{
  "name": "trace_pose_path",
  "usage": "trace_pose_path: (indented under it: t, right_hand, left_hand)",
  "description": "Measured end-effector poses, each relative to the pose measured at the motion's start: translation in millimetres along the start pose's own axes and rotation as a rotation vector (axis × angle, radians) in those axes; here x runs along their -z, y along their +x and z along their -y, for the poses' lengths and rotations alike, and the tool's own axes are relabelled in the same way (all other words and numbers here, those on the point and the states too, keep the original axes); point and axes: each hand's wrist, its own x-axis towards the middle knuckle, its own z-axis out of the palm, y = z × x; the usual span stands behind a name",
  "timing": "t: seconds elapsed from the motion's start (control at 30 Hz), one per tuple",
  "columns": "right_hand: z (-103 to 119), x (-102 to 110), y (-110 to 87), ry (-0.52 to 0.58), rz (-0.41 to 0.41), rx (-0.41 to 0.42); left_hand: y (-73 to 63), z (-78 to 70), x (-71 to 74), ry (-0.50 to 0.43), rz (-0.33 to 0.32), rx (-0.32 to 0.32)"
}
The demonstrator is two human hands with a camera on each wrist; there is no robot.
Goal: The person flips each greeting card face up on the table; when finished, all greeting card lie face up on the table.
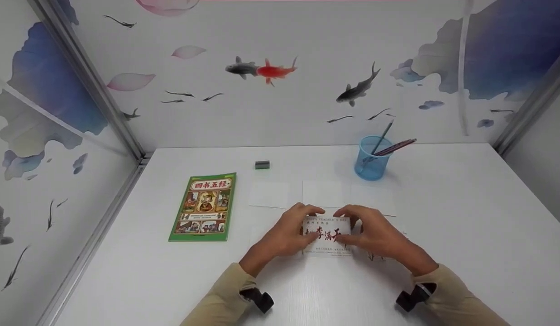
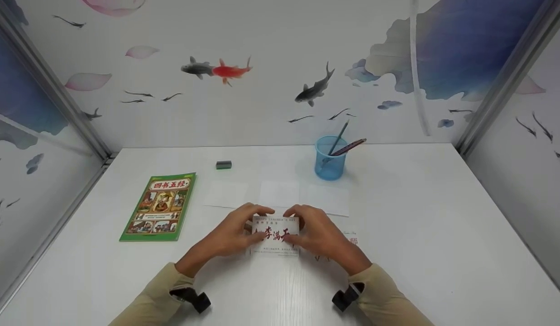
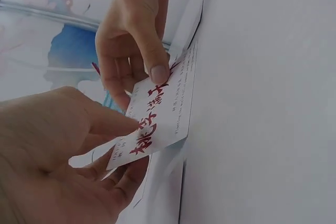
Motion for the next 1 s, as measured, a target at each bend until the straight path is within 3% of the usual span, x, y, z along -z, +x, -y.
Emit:
trace_pose_path:
  t: [0.2,0.4,0.53,0.7,0.83,1.0]
  right_hand:
    - [-5.5,0.5,1.5,-0.077,0.002,-0.035]
    - [-5.9,3.7,1.4,-0.081,0.040,-0.038]
    - [-4.1,4.4,1.1,-0.105,0.062,-0.060]
    - [6.0,-0.1,3.6,-0.142,0.047,-0.082]
    - [22.0,-11.9,11.3,-0.140,0.034,-0.039]
    - [48.0,-34.4,27.8,-0.121,0.080,0.057]
  left_hand:
    - [-1.2,0.0,-0.1,0.138,0.045,-0.002]
    - [-3.2,-1.6,-1.7,0.230,0.037,-0.016]
    - [-5.6,-0.3,3.2,0.215,0.036,-0.027]
    - [-15.3,9.2,19.6,0.136,0.034,-0.003]
    - [-28.3,23.2,35.2,0.114,0.043,0.002]
    - [-42.5,39.3,49.8,0.136,0.051,-0.035]
